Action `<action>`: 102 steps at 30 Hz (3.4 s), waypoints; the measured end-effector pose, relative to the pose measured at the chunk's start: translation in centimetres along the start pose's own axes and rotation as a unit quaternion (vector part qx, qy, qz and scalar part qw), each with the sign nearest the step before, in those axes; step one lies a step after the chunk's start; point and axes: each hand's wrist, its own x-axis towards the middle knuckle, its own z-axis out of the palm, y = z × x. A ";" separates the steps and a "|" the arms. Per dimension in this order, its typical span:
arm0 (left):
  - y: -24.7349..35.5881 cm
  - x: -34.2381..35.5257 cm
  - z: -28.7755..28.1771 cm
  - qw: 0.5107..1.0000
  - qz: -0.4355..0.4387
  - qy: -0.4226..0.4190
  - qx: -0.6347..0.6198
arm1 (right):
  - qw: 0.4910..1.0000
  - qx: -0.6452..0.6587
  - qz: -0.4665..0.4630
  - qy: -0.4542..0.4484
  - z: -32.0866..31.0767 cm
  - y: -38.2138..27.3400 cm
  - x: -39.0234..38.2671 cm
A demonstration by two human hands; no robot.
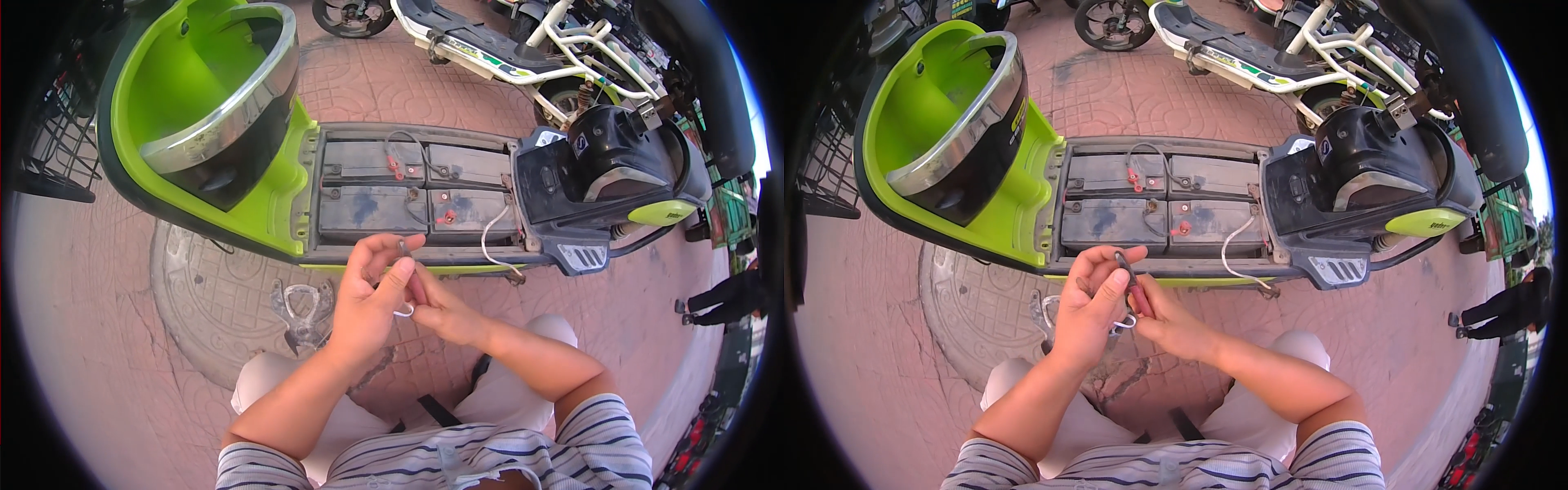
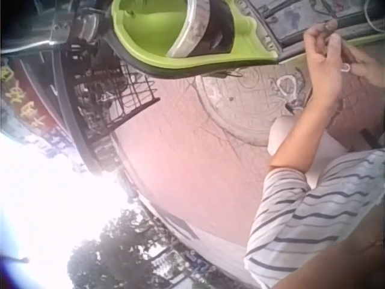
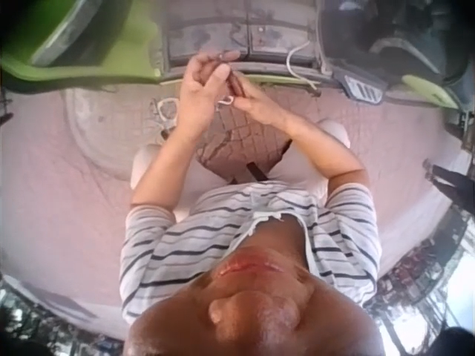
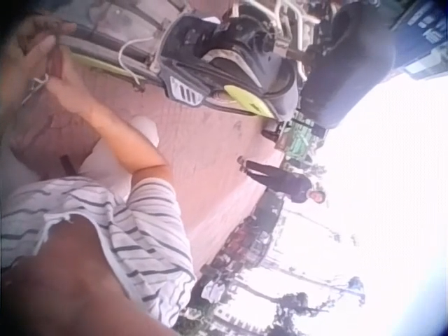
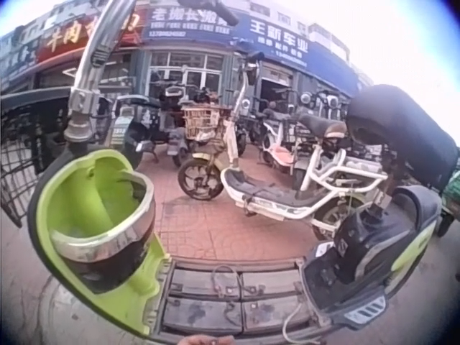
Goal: The person repairs an electric scooter by using pliers and a screwdriver to work on wires and connectors inside the battery compartment.
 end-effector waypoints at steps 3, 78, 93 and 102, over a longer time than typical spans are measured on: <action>-0.4 0.1 -0.5 0.996 0.019 0.038 0.076 | 0.998 -0.042 0.008 0.035 0.1 -1.3 0.0; -4.3 11.6 -9.4 0.931 0.048 0.322 0.165 | 0.839 -0.306 0.431 -0.126 -3.5 -11.4 22.8; -5.5 12.1 -9.9 0.925 0.095 0.337 0.146 | 0.817 -0.357 0.425 -0.157 -3.2 -13.0 23.6; -5.5 12.2 -9.7 0.930 0.102 0.336 0.108 | 0.797 -0.383 0.435 -0.172 -3.9 -12.9 24.2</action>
